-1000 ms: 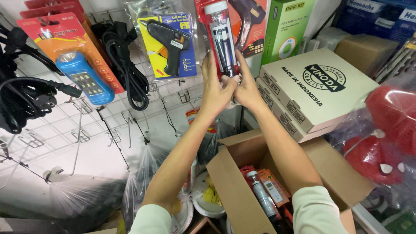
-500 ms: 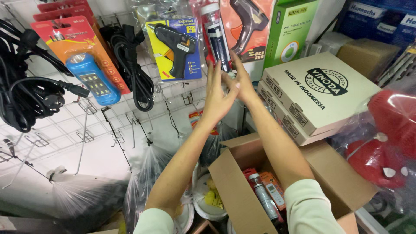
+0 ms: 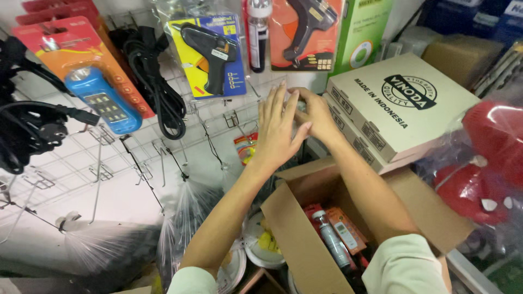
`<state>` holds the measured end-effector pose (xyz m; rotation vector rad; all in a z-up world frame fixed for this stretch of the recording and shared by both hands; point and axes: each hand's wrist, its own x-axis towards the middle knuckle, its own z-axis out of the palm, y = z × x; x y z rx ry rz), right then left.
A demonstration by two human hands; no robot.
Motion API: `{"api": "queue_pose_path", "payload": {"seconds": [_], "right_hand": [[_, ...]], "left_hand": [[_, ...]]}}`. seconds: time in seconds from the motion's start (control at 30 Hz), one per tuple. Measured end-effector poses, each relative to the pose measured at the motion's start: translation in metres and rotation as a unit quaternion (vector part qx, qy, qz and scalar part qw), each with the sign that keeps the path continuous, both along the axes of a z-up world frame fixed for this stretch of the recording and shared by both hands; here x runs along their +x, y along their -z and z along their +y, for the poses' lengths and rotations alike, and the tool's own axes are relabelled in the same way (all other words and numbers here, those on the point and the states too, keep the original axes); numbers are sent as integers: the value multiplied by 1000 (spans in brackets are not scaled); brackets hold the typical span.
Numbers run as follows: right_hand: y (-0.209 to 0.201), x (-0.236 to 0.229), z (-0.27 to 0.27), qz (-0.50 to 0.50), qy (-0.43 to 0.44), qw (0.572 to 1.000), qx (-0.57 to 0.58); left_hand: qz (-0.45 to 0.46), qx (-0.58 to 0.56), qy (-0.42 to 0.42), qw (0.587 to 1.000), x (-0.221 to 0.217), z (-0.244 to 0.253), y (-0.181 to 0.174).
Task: The person wipes various packaged hardware items with a cloth and places them into a cardboard box, including a glue gun and a flashlight.
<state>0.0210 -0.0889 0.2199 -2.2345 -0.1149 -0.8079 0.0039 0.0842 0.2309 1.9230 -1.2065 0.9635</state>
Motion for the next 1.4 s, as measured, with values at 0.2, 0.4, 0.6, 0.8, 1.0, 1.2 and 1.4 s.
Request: {"api": "queue_pose_path", "payload": {"seconds": [0.2, 0.4, 0.6, 0.8, 1.0, 1.2, 1.4], "right_hand": [[1, -93, -18, -15, -24, 993, -113], [36, -181, -49, 37, -14, 986, -161], [109, -201, -70, 229, 20, 948, -219], [178, -172, -72, 384, 15, 891, -242], [214, -160, -71, 593, -19, 753, -285], [266, -155, -53, 654, -62, 683, -320], [317, -148, -59, 655, -48, 726, -205]], "left_hand": [[-45, 56, 116, 991, -27, -14, 26], [40, 101, 244, 964, -52, -40, 73], [168, 160, 261, 937, -50, -73, 141], [202, 280, 166, 924, -41, -83, 191], [194, 245, 82, 946, -35, -87, 218], [217, 245, 45, 944, -35, -88, 219], [250, 194, 55, 947, -31, -83, 216]]}}
